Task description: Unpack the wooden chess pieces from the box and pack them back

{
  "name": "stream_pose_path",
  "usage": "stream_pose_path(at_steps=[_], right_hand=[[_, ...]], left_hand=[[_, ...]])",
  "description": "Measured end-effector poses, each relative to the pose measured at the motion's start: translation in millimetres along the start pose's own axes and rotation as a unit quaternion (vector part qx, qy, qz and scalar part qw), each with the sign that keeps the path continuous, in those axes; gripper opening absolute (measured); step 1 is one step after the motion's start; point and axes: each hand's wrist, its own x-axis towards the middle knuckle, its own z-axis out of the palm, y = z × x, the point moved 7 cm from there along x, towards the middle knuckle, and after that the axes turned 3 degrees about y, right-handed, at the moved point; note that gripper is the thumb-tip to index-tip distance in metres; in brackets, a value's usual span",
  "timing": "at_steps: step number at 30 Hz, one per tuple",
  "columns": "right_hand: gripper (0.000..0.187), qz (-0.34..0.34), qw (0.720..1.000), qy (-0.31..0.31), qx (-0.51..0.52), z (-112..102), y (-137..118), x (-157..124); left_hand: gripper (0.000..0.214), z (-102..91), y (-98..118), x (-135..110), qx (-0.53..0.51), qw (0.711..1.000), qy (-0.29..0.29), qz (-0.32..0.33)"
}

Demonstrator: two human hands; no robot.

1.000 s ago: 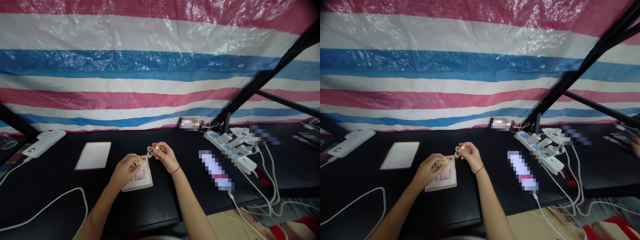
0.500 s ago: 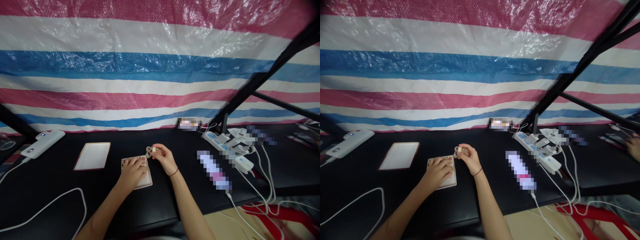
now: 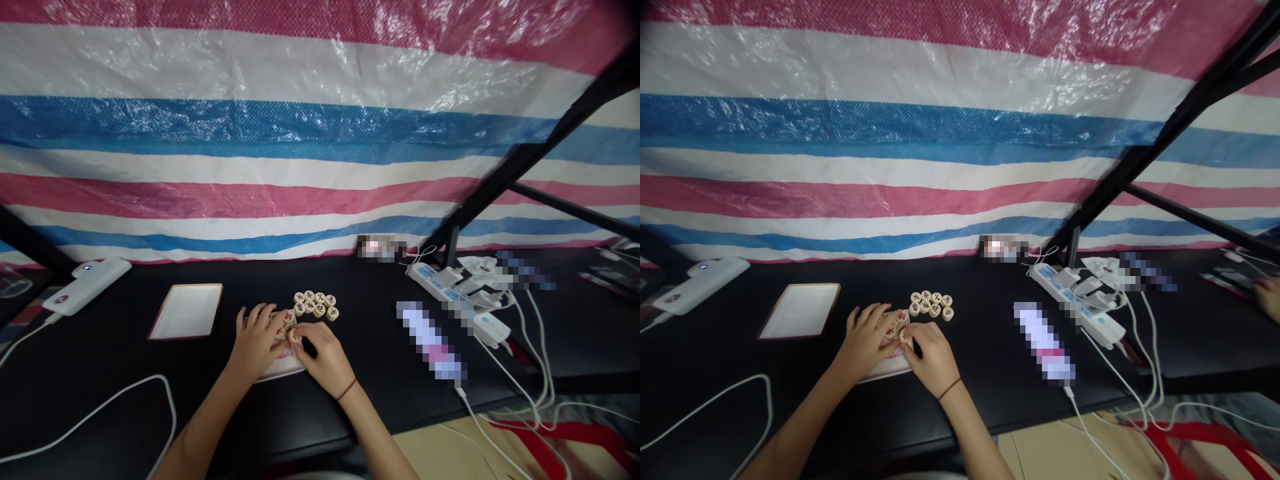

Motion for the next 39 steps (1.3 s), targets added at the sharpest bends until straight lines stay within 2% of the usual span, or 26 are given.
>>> stream_pose_path(at_steps=[3, 7, 11, 16, 28, 39], right_hand=[[0.013, -0.017, 0.998, -0.025, -0.047, 9, -1, 1], [0.015, -0.028, 0.995, -0.027, -0.090, 14, -1, 2], [0.020, -0.030, 0.990, -0.034, -0.136, 16, 0, 7], [0.015, -0.040, 0.983, -0.045, -0.171, 21, 0, 14], [0.009, -0.027, 0.983, -0.042, -0.175, 24, 8, 22], [0.014, -0.001, 0.988, -0.055, -0.141, 25, 15, 19]], left_hand=[[0.044, -0.8, -12, -4, -0.018, 1.000, -0.008, -0.024], [0.047, 6.0, -26, -7, -0.057, 0.996, -0.034, -0.051], [0.049, 14.2, -31, -7, -0.083, 0.995, -0.034, -0.043], [0.048, 18.7, -31, -5, -0.123, 0.992, -0.031, -0.020], [0.044, 17.0, -31, -1, -0.138, 0.990, 0.000, -0.014], [0.050, 21.0, -36, 1, -0.172, 0.985, -0.016, -0.014]])
